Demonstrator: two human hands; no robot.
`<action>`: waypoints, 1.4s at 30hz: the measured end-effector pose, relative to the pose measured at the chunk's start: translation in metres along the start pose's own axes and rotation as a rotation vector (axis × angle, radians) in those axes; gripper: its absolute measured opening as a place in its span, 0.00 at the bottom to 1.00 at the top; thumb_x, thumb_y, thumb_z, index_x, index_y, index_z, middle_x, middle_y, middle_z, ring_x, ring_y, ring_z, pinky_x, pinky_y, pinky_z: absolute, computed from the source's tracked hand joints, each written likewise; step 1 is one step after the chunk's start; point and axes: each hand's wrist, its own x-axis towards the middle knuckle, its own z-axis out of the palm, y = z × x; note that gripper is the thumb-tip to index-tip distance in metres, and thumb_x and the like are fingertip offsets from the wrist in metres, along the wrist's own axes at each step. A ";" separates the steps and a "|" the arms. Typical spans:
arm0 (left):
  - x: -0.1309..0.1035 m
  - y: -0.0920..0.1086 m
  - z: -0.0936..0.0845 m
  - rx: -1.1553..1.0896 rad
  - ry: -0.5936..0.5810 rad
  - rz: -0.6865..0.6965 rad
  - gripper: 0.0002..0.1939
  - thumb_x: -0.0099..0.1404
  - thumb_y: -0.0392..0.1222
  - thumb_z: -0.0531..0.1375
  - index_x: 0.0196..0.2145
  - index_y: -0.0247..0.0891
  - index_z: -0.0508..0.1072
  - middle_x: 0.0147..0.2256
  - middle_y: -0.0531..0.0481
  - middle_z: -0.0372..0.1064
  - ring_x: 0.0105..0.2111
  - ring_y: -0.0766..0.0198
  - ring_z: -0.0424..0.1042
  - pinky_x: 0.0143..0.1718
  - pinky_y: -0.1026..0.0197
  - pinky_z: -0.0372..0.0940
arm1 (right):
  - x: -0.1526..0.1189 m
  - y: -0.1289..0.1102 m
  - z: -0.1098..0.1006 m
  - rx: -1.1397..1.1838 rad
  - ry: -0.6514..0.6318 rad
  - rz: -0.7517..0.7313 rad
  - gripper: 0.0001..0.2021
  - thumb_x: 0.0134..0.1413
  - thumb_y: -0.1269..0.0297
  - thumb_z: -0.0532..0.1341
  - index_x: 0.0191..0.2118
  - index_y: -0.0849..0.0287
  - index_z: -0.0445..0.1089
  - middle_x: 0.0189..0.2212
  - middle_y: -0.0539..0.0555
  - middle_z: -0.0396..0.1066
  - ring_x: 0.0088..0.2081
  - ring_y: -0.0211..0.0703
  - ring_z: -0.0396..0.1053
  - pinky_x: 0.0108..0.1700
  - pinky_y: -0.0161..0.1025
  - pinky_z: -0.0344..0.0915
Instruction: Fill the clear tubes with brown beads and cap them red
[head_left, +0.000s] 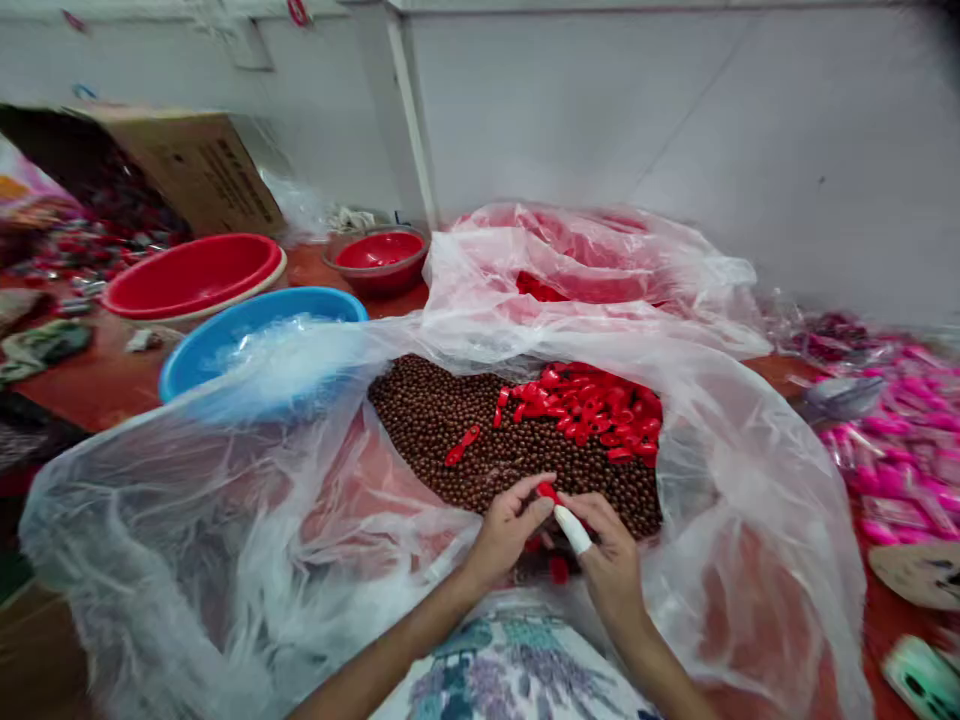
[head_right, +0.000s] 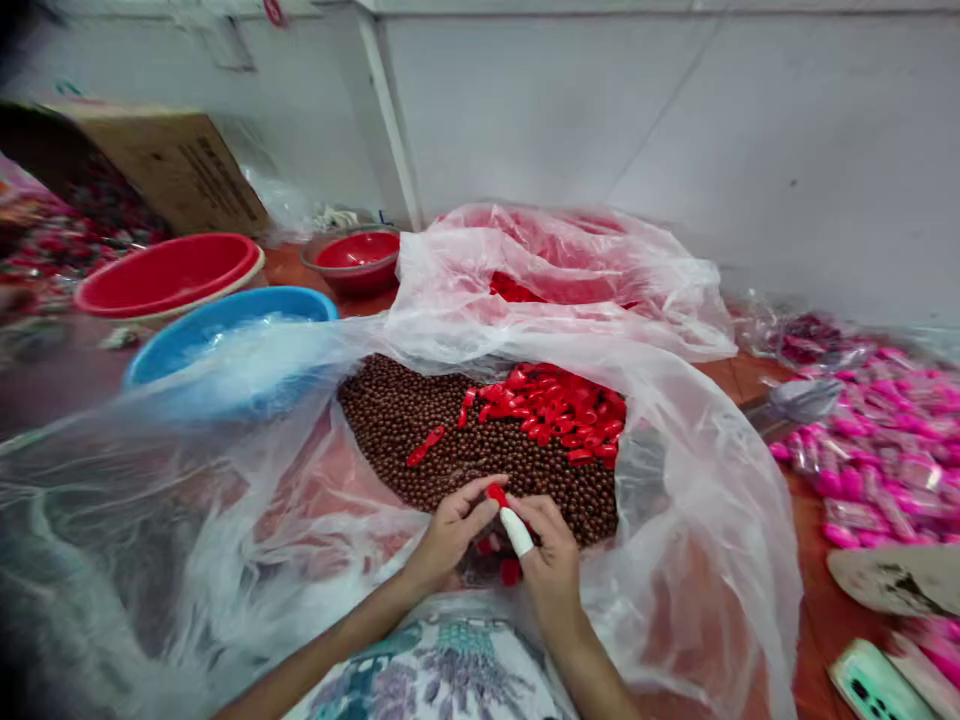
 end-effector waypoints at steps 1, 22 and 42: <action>0.000 0.001 -0.002 0.013 0.001 0.001 0.21 0.59 0.46 0.57 0.49 0.35 0.65 0.31 0.53 0.66 0.21 0.74 0.64 0.22 0.70 0.63 | 0.002 -0.001 -0.001 -0.028 -0.026 -0.020 0.12 0.55 0.67 0.56 0.44 0.51 0.71 0.37 0.52 0.64 0.40 0.40 0.64 0.43 0.39 0.61; -0.006 -0.004 -0.002 0.113 0.115 0.091 0.27 0.64 0.54 0.48 0.56 0.39 0.61 0.57 0.46 0.57 0.57 0.57 0.56 0.59 0.54 0.48 | 0.007 0.006 -0.006 -0.540 -0.099 -0.254 0.29 0.45 0.57 0.64 0.53 0.57 0.58 0.48 0.60 0.64 0.49 0.52 0.61 0.50 0.50 0.60; 0.002 -0.018 0.007 -0.145 0.083 -0.180 0.30 0.59 0.59 0.51 0.52 0.36 0.63 0.19 0.54 0.65 0.18 0.67 0.62 0.20 0.66 0.57 | 0.010 0.000 -0.003 -0.740 -0.267 -0.452 0.30 0.44 0.60 0.60 0.55 0.63 0.54 0.46 0.62 0.64 0.47 0.53 0.61 0.48 0.50 0.59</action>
